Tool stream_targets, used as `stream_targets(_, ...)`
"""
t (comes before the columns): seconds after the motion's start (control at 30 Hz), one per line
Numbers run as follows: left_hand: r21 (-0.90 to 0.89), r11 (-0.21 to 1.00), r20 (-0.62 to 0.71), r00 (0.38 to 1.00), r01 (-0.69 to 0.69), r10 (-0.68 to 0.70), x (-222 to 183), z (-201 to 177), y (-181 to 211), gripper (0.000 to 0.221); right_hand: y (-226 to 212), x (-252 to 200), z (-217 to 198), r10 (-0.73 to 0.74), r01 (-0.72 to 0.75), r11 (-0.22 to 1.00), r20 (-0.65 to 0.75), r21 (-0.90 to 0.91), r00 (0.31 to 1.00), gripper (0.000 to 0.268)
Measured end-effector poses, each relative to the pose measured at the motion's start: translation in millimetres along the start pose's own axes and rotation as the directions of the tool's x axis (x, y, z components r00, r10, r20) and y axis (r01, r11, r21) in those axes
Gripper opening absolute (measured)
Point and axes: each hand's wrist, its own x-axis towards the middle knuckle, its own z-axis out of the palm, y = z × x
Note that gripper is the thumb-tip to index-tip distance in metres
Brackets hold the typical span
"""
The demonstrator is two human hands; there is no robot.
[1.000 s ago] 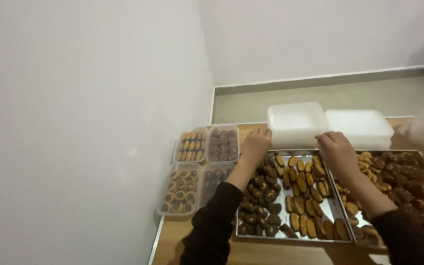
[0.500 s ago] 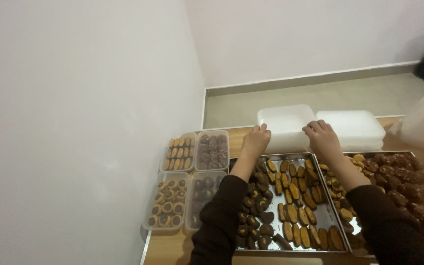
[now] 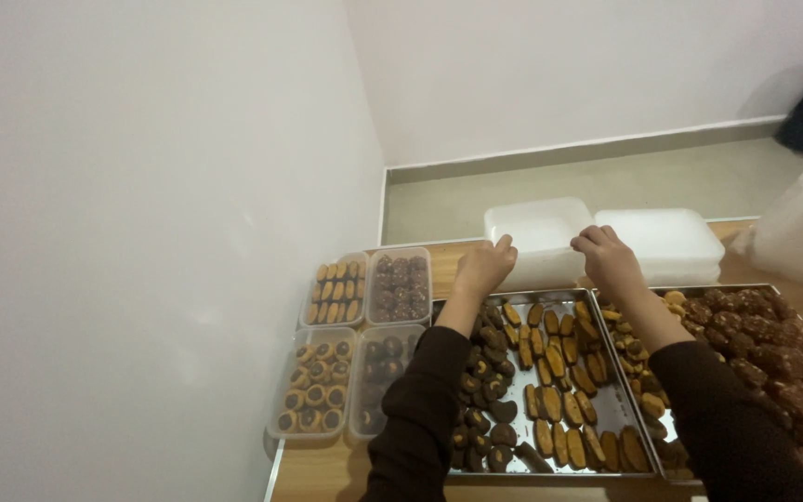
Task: Arranging various types of cookies from large trays into smaller plastic containers for retail packaging.
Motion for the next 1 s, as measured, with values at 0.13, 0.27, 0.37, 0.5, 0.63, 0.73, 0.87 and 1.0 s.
stream_targets(0.13,0.061,0.994,-0.043,0.995,-0.091,0.094,4,6,-5,0.012,-8,5,-14,-0.041,0.038,0.997,-0.042,-0.071,0.998,0.020)
stream_targets(0.27,0.118,0.984,-0.064,0.988,-0.131,0.139,5,34,-7,0.011,-16,22,-41,-0.346,0.311,0.914,-0.098,-0.260,0.933,0.011)
stream_targets(0.37,0.139,0.983,-0.073,0.988,-0.123,0.134,5,60,-10,0.009,-16,31,-48,-0.443,0.388,0.865,-0.123,-0.319,0.888,0.010)
stream_targets(0.5,0.209,0.972,-0.120,0.984,-0.107,0.134,11,47,-16,0.011,-17,44,-66,-0.487,0.400,0.837,-0.174,-0.374,0.856,0.010)
stream_targets(0.63,0.223,0.972,-0.209,0.971,-0.073,0.120,12,-3,-22,0.009,-31,51,-108,-0.483,0.378,0.851,-0.261,-0.365,0.836,0.011)
stream_targets(0.73,0.188,0.978,-0.209,0.970,-0.086,0.125,-6,-66,-25,0.006,-50,41,-147,-0.477,0.352,0.854,-0.306,-0.383,0.824,0.015)
stream_targets(0.87,0.051,0.985,-0.409,0.896,-0.166,0.172,-59,-122,-16,0.018,-80,-10,-183,-0.480,0.379,0.870,-0.368,-0.316,0.796,0.022)
stream_targets(1.0,-0.054,0.958,-0.479,0.849,-0.282,0.223,-165,-128,14,0.021,-127,-101,-204,-0.452,0.408,0.892,-0.371,-0.194,0.811,0.024)
